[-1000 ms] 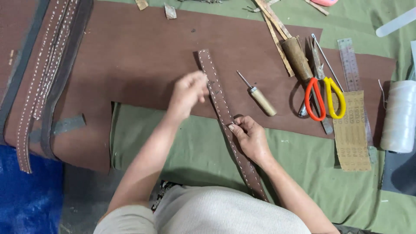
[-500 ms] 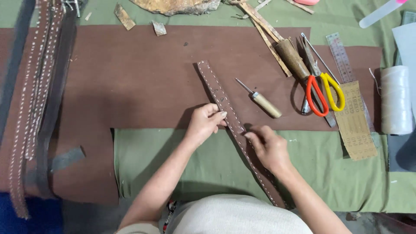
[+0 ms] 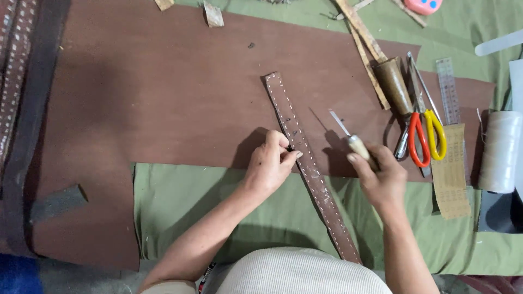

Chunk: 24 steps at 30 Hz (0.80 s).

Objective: Punching holes in a leather strap using an awl and mallet, and trimming the end with scissors.

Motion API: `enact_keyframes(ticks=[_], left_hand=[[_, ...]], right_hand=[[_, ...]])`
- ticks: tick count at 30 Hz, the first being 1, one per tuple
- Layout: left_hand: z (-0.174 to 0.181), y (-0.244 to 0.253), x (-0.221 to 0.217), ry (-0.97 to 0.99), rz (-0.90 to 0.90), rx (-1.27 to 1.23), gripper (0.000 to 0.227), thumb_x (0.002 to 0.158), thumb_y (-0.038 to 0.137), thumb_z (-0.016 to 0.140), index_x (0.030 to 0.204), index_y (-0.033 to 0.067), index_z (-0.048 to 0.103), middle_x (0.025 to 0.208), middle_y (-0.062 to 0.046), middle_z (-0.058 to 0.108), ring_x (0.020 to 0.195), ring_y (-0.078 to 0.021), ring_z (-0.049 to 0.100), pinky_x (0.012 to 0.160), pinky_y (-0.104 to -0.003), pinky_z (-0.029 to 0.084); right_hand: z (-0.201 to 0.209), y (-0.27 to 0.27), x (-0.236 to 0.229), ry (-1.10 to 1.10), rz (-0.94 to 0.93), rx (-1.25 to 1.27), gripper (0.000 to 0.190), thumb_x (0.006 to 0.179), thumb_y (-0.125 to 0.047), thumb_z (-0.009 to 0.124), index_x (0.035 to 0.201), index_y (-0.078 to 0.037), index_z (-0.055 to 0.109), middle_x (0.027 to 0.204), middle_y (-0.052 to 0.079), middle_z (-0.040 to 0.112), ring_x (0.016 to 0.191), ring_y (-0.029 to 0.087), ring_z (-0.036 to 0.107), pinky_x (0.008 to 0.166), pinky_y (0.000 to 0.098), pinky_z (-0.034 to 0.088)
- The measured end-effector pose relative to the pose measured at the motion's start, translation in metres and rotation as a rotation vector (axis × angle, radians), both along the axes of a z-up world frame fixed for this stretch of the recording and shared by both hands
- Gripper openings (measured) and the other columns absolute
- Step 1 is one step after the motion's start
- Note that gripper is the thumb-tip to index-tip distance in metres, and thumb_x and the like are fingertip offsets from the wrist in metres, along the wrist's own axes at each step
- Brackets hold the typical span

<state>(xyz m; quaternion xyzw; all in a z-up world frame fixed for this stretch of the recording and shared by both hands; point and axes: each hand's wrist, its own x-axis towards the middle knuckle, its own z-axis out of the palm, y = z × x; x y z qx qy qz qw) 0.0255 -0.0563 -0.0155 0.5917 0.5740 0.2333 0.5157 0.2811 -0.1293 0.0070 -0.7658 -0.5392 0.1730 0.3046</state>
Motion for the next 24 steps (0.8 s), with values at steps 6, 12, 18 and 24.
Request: enact_keyframes(ticks=[6,12,18,24], left_hand=[[0.015,0.000,-0.014,0.073,-0.047,0.337,0.052,0.090,0.021,0.079,0.134,0.0215,0.053,0.100,-0.005,0.070,0.084,-0.0226,0.072,0.066,-0.047,0.058],[-0.004,0.001,-0.007,0.283,-0.154,0.394,0.054,0.095,0.036,0.074,0.146,0.0314,0.056,0.086,-0.004,0.055,0.061,-0.0296,0.063,0.051,-0.051,0.056],[-0.003,0.002,-0.007,0.293,-0.169,0.364,0.055,0.094,0.035,0.074,0.147,0.0308,0.056,0.087,-0.004,0.055,0.063,-0.0300,0.065,0.051,-0.051,0.056],[-0.002,0.001,-0.007,0.306,-0.171,0.399,0.056,0.094,0.036,0.074,0.147,0.0293,0.055,0.087,-0.005,0.057,0.066,-0.0307,0.065,0.053,-0.050,0.056]], right_hand=[[0.071,-0.030,-0.012,0.284,-0.015,-0.038,0.024,0.101,-0.016,0.068,0.120,-0.004,0.059,0.084,0.007,0.064,0.071,0.011,0.060,0.062,0.0231,0.049],[0.090,-0.044,-0.023,0.041,0.023,-0.220,0.026,0.088,-0.019,0.082,0.112,-0.011,0.073,0.080,-0.004,0.070,0.063,0.002,0.051,0.057,0.0181,0.047],[0.111,-0.024,-0.047,-0.018,0.206,-0.186,0.023,0.091,-0.015,0.076,0.112,-0.007,0.072,0.099,0.000,0.080,0.082,0.003,0.072,0.073,0.0175,0.059],[0.111,-0.025,-0.039,0.205,0.458,-0.392,0.045,0.087,-0.019,0.070,0.131,-0.009,0.065,0.126,0.003,0.074,0.105,0.014,0.077,0.087,0.0259,0.061]])
